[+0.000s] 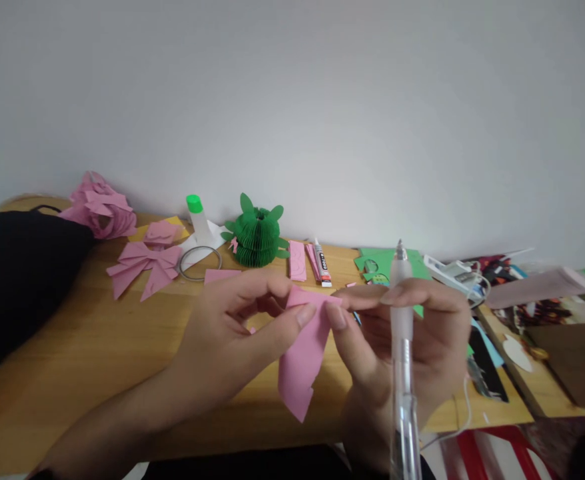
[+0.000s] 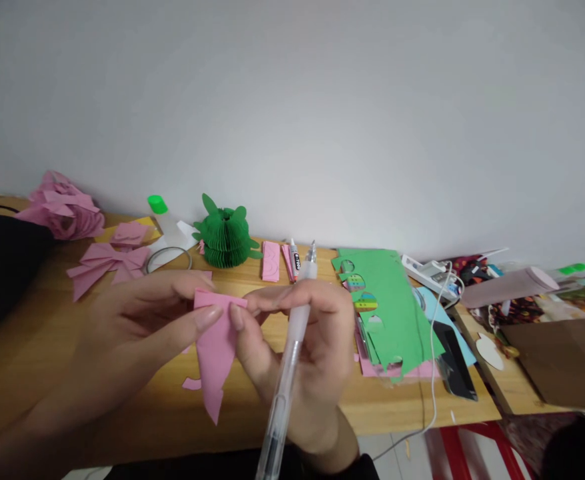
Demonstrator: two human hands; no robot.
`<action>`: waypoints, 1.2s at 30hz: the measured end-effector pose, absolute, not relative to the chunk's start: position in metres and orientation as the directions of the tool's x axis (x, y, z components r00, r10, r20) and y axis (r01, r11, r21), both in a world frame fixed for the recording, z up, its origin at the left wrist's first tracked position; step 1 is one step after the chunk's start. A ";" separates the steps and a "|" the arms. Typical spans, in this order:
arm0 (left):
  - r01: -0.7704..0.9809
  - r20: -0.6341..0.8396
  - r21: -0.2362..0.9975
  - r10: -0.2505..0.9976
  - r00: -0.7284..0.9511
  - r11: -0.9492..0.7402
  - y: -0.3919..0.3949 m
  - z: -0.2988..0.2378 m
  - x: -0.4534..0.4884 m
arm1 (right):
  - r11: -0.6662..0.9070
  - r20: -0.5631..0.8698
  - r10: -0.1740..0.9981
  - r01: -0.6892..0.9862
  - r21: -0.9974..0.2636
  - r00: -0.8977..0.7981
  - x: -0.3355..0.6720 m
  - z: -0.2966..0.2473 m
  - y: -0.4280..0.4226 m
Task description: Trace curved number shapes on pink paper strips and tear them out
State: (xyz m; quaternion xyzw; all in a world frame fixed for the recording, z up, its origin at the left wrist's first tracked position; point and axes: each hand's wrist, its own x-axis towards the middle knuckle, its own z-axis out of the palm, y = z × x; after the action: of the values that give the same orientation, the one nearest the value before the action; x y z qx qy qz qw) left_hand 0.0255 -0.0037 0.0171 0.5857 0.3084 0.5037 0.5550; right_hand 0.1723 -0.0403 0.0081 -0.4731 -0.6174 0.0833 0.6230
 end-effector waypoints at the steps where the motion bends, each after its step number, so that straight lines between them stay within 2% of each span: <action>1: -0.202 0.245 0.961 0.922 0.299 -0.189 -0.004 0.018 0.026 | 0.543 0.692 0.684 0.472 -0.694 0.232 0.172 0.008 -0.040; 15: -0.197 0.263 0.958 0.909 0.324 -0.207 -0.002 0.015 0.024 | 0.560 0.677 0.695 0.406 -0.722 0.244 0.172 0.008 -0.040; 21: -0.198 0.288 0.949 0.928 0.236 -0.244 -0.001 0.019 0.024 | 0.548 0.662 0.715 0.407 -0.731 0.226 0.174 0.008 -0.040; 31: -0.309 0.268 0.934 0.925 0.271 -0.180 0.001 0.010 0.024 | 0.595 0.613 0.756 0.148 -0.790 0.228 0.175 0.011 -0.038; 36: -0.327 0.257 0.931 0.925 0.280 -0.160 0.001 0.003 0.021 | 0.587 0.600 0.775 0.127 -0.800 0.199 0.175 0.014 -0.036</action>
State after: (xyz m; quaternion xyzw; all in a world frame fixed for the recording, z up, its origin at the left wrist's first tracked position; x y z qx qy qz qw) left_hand 0.0214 0.0008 0.0034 0.5437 0.2749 0.5332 0.5870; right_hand 0.1749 -0.0357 0.0137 -0.3854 -0.5853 0.2411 0.6714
